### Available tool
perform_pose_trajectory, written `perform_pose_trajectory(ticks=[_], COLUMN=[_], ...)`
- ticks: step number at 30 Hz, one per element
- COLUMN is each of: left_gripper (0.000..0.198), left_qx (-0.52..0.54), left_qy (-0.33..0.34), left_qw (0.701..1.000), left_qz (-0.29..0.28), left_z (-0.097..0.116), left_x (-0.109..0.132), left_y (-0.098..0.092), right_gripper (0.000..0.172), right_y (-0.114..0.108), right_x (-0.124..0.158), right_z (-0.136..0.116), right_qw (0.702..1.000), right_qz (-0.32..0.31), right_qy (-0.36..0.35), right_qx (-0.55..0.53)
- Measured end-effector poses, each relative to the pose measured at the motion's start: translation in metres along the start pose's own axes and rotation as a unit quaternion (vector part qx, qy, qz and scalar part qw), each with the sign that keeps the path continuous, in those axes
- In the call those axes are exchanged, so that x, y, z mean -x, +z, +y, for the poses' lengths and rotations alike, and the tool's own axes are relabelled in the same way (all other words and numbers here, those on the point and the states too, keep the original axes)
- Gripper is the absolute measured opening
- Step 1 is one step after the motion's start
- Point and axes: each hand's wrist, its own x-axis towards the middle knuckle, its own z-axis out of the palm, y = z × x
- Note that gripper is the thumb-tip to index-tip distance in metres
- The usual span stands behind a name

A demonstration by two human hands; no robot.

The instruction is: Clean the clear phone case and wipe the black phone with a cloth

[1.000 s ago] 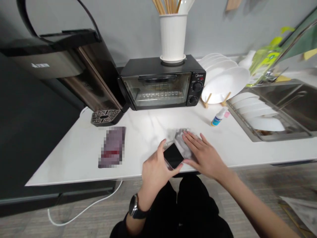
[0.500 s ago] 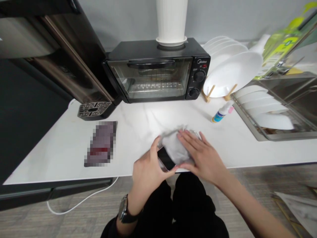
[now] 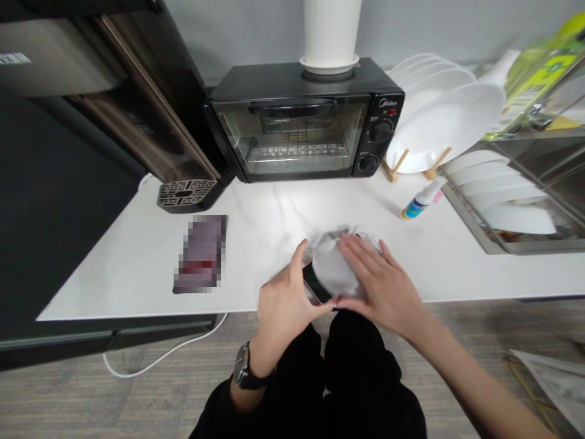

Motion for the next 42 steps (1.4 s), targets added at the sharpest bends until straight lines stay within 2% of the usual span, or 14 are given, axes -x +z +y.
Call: perform_pose_trajectory(ticks=[2, 4, 7, 9, 11, 13, 15, 17, 20, 24, 29, 34, 38, 42], left_gripper=[0.096, 0.085, 0.092, 0.100, 0.092, 0.088, 0.094, 0.101, 0.093, 0.103, 0.097, 0.087, 0.082, 0.085], left_qx=[0.002, -0.007, -0.010, -0.006, -0.014, -0.026, -0.025, -0.022, -0.027, -0.015, 0.007, 0.127, 0.218, 0.280], left_qy=[0.005, -0.005, -0.008, -0.007, 0.002, 0.013, 0.018, 0.008, -0.005, 0.009, 0.010, 0.045, 0.070, 0.023], left_qw=[1.000, 1.000, 1.000, 1.000, 0.999, 0.999, 0.999, 1.000, 0.999, 1.000, 1.000, 0.991, 0.972, 0.959], left_qz=[-0.003, -0.012, -0.019, -0.020, -0.029, -0.033, -0.022, -0.012, -0.019, -0.018, -0.028, 0.018, 0.057, 0.037], left_z=[-0.001, -0.001, -0.001, -0.002, -0.004, -0.005, -0.004, -0.003, -0.001, 0.000, -0.002, -0.007, -0.010, -0.011], left_x=[0.000, 0.000, 0.000, 0.000, 0.000, 0.001, 0.000, 0.000, -0.001, -0.002, -0.001, 0.001, -0.004, -0.008], left_y=[0.001, 0.001, 0.001, 0.000, -0.001, -0.001, -0.001, -0.001, -0.001, -0.003, -0.008, -0.012, -0.005, 0.003], right_gripper=[0.113, 0.121, 0.107, 0.107, 0.115, 0.112, 0.105, 0.110, 0.116, 0.086, 0.046, 0.043, 0.044, 0.047], right_y=[-0.001, -0.001, 0.000, 0.001, 0.002, 0.002, 0.001, 0.001, 0.002, 0.004, 0.006, 0.001, -0.002, -0.002], right_x=[0.002, 0.003, 0.004, 0.004, 0.004, 0.004, 0.004, 0.003, 0.002, 0.000, 0.003, 0.012, 0.013, 0.003], right_z=[0.000, 0.000, 0.001, 0.000, -0.001, -0.002, -0.002, -0.003, -0.004, -0.001, 0.002, 0.028, 0.036, 0.035], right_qw=[1.000, 0.997, 1.000, 1.000, 0.999, 0.997, 1.000, 0.999, 0.998, 0.998, 0.997, 0.974, 0.951, 0.911], right_qz=[0.001, -0.037, -0.021, 0.005, -0.019, -0.030, 0.004, 0.024, -0.008, 0.039, 0.043, 0.154, 0.173, 0.258], right_qy=[0.002, -0.054, -0.015, 0.013, -0.040, -0.061, 0.002, 0.025, -0.053, 0.042, -0.043, 0.152, 0.215, 0.264], right_qx=[0.001, -0.029, -0.007, 0.004, -0.028, -0.037, -0.003, 0.004, -0.043, 0.004, -0.046, -0.072, -0.138, -0.185])
